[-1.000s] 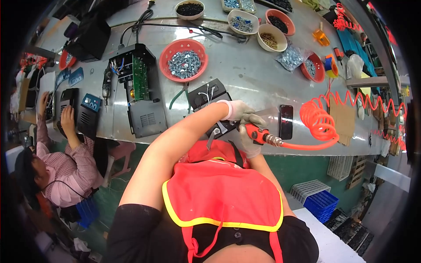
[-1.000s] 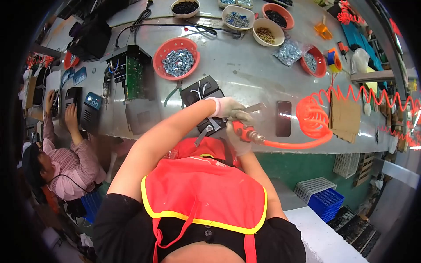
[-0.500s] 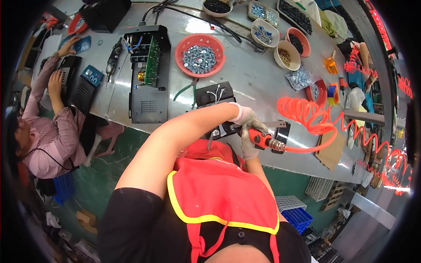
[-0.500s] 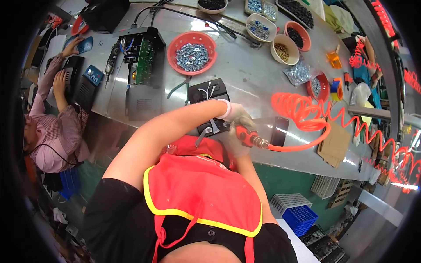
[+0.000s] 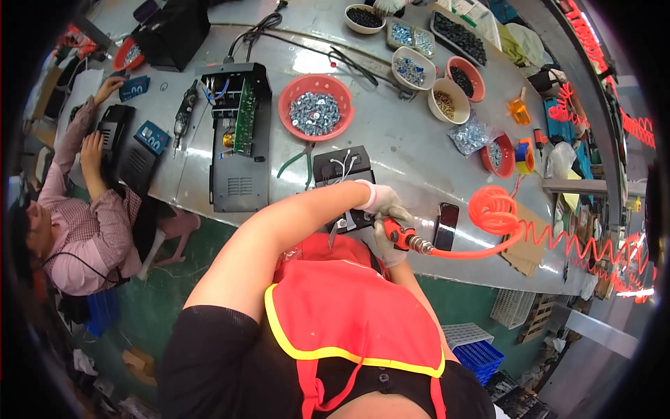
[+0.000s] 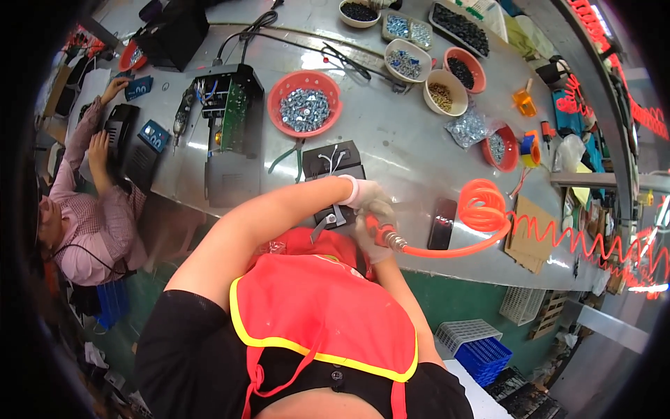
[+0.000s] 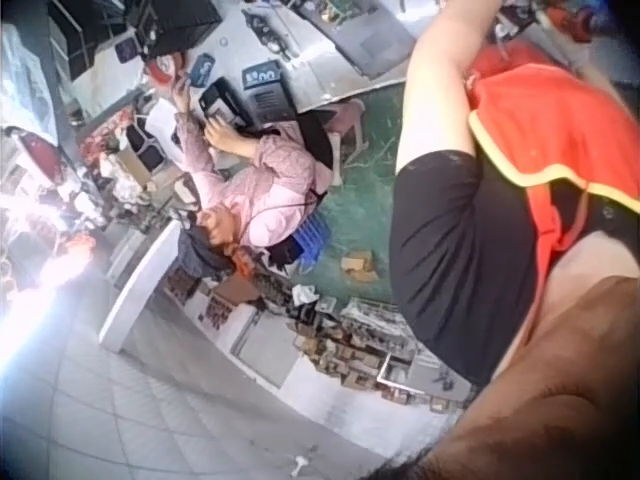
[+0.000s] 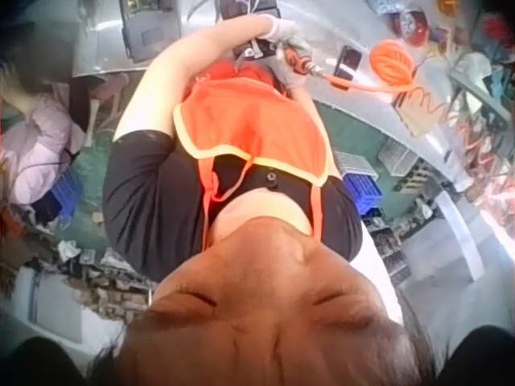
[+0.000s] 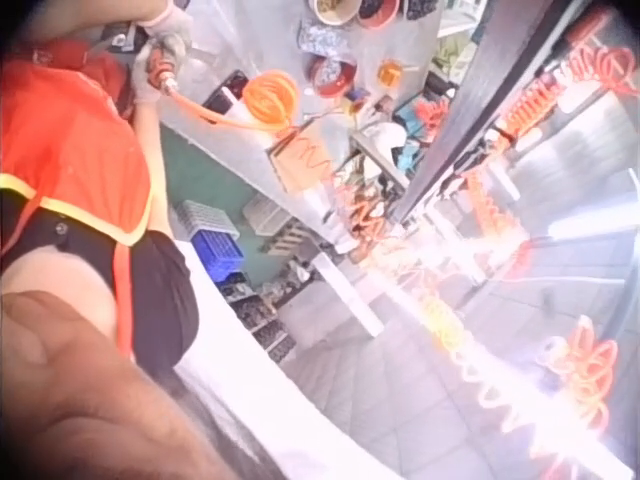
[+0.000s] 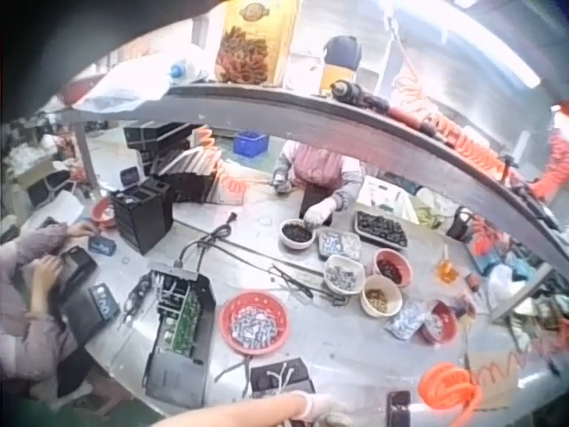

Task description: The person assembles components, a PCB, and wires into an electronic housing, securing them with screws using a pneumatic screwdriver.

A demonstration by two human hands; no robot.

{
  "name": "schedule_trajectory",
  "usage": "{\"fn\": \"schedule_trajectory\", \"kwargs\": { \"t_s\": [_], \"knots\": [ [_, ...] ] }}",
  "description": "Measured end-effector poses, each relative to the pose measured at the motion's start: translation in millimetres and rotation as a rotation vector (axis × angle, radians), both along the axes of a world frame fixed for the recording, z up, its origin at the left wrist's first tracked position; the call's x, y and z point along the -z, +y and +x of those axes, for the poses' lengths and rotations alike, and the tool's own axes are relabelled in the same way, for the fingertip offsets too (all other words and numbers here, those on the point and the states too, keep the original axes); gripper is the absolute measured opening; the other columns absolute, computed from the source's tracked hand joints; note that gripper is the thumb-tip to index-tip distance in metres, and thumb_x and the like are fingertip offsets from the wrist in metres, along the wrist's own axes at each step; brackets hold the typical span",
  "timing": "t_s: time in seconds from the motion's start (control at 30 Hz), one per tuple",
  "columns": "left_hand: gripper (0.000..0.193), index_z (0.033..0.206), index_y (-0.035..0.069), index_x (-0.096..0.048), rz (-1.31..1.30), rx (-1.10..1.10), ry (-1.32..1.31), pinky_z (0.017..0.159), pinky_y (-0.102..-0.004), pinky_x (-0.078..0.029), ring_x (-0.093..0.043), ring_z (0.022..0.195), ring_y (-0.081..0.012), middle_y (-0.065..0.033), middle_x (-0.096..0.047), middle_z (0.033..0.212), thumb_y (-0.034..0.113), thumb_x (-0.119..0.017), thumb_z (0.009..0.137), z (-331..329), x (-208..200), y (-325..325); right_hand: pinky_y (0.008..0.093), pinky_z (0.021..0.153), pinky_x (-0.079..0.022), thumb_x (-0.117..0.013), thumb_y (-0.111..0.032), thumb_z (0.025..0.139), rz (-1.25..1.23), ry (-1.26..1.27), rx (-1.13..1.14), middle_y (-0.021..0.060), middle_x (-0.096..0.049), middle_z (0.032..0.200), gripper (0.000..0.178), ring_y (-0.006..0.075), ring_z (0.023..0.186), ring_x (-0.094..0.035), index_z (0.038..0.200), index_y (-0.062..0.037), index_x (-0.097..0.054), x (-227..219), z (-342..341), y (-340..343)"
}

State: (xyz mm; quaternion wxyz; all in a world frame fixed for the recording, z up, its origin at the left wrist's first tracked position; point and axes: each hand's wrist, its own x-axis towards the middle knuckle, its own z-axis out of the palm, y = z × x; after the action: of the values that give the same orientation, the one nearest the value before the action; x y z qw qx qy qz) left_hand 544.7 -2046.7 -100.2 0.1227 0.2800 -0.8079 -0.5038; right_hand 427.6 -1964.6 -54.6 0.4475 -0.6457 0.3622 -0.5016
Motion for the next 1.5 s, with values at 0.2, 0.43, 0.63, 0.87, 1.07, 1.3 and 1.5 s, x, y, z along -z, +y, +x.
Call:
{"fn": "schedule_trajectory", "kwargs": {
  "t_s": [0.2, 0.43, 0.63, 0.87, 1.07, 1.3, 1.5],
  "knots": [
    [0.032, 0.111, 0.010, -0.058, 0.214, -0.004, -0.043, 0.078, -0.0350, -0.047, -0.061, 0.090, -0.0251, -0.0123, -0.063, 0.098, 0.017, -0.051, 0.080, 3, -24, 8, 0.0299, 0.069, -0.048, -0.054, 0.010, 0.062, -0.222, 0.083, -0.019, 0.0114, -0.053, 0.093, 0.041, 0.0185, 0.076, -0.055, 0.100, -0.0039, -0.044, -67, -42, 16],
    [0.035, 0.117, 0.002, -0.052, 0.176, -0.677, 0.042, 0.089, -0.0329, -0.043, -0.056, 0.104, -0.0278, -0.0175, -0.058, 0.111, 0.013, -0.051, 0.084, 54, -55, 61, 0.0293, 0.075, -0.045, -0.061, 0.000, 0.075, 0.365, 0.146, 0.485, 0.0065, -0.057, 0.093, 0.035, 0.0158, 0.085, -0.056, 0.108, -0.0011, -0.051, -33, -91, -53],
    [0.026, 0.109, 0.004, -0.055, 0.193, -1.414, -0.191, 0.086, -0.0391, -0.044, -0.057, 0.098, -0.0339, -0.0187, -0.060, 0.103, 0.015, -0.046, 0.087, 105, 2, 162, 0.0432, 0.083, -0.042, -0.062, -0.016, 0.074, 0.449, 0.829, 0.252, 0.0206, -0.055, 0.102, 0.037, 0.0367, 0.096, -0.053, 0.106, -0.0006, -0.050, 37, -80, -101],
    [0.040, 0.118, 0.000, -0.048, 0.370, -1.489, -0.043, 0.093, -0.0377, -0.040, -0.053, 0.108, -0.0330, -0.0224, -0.056, 0.111, 0.019, -0.052, 0.083, 53, 34, 178, 0.0415, 0.078, -0.047, -0.062, -0.017, 0.074, 0.224, 1.306, -0.053, 0.0232, -0.057, 0.099, 0.037, 0.0370, 0.089, -0.058, 0.107, -0.0014, -0.054, -30, -62, -43],
    [0.048, 0.113, -0.001, -0.050, 0.327, -1.775, -0.436, 0.087, -0.0410, -0.044, -0.056, 0.100, -0.0372, -0.0237, -0.058, 0.105, 0.025, -0.061, 0.074, 30, 38, 127, 0.0432, 0.094, -0.037, -0.058, -0.026, 0.080, -0.013, 0.783, -0.446, 0.0257, -0.054, 0.110, 0.056, 0.0387, 0.107, -0.050, 0.125, 0.0010, -0.039, 19, -13, -12],
    [0.045, 0.112, 0.003, -0.048, 0.522, -1.666, -0.560, 0.085, -0.0419, -0.047, -0.057, 0.100, -0.0371, -0.0237, -0.057, 0.108, 0.019, -0.061, 0.072, 30, 17, 112, 0.0343, 0.080, -0.046, -0.054, -0.015, 0.079, 0.436, 0.599, -0.804, 0.0178, -0.059, 0.107, 0.050, 0.0251, 0.093, -0.060, 0.124, 0.0032, -0.040, 62, 7, -35],
    [0.057, 0.122, 0.000, -0.034, 0.654, -1.868, -0.309, 0.090, -0.0424, -0.045, -0.053, 0.105, -0.0406, -0.0292, -0.051, 0.113, 0.013, -0.058, 0.072, 2, 47, 105, 0.0355, 0.098, -0.035, -0.066, -0.025, 0.069, 0.425, 0.475, -0.839, 0.0233, -0.044, 0.124, 0.078, 0.0307, 0.115, -0.045, 0.132, 0.0043, -0.030, 34, -45, 0]
  ]
}}
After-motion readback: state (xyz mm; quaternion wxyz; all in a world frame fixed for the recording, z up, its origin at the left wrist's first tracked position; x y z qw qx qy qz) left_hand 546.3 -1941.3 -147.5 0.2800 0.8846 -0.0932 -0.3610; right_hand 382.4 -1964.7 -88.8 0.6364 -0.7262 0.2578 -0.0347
